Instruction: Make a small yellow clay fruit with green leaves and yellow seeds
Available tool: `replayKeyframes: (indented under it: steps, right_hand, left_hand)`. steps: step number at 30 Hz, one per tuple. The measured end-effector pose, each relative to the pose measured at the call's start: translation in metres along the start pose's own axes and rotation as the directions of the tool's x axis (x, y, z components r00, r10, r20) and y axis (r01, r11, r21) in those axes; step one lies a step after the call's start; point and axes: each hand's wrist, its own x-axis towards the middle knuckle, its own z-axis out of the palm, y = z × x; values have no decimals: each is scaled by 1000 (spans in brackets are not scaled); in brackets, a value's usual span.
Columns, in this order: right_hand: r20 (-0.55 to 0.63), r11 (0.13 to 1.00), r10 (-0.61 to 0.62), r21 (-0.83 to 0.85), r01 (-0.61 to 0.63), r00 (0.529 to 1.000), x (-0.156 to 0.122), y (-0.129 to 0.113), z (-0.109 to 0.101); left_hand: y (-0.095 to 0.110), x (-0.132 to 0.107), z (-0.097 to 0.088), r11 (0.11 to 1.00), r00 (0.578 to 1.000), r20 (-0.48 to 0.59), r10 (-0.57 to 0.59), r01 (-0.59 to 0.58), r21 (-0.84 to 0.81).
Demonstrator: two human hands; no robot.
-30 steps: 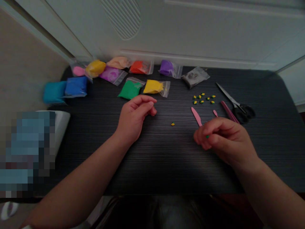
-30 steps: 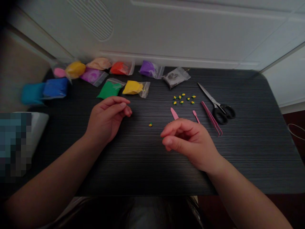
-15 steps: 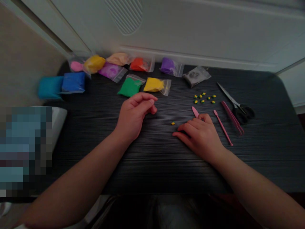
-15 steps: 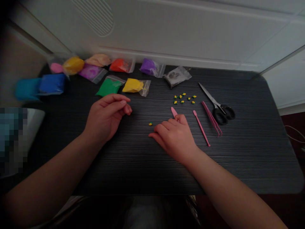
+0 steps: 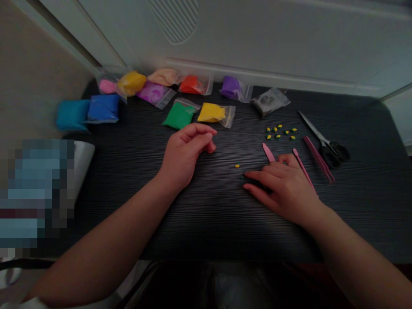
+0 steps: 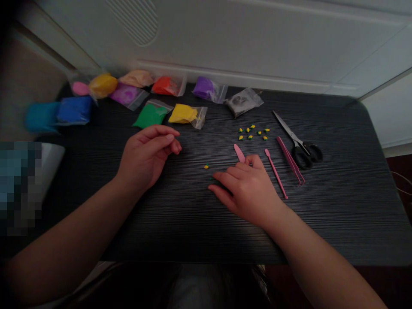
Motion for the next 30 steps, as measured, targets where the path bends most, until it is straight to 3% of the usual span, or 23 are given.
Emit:
replayKeyframes:
  steps: [21,30]
  right_hand:
    - [82,991,-132,19,131,988,-1,-5,1]
    - [77,997,-73,-10,74,994,0,-4,1]
  left_hand:
    - [0,0,0,999,1000,3,15,-16,37]
    - [2,-1,2,998,1000,-11,13,-13,56]
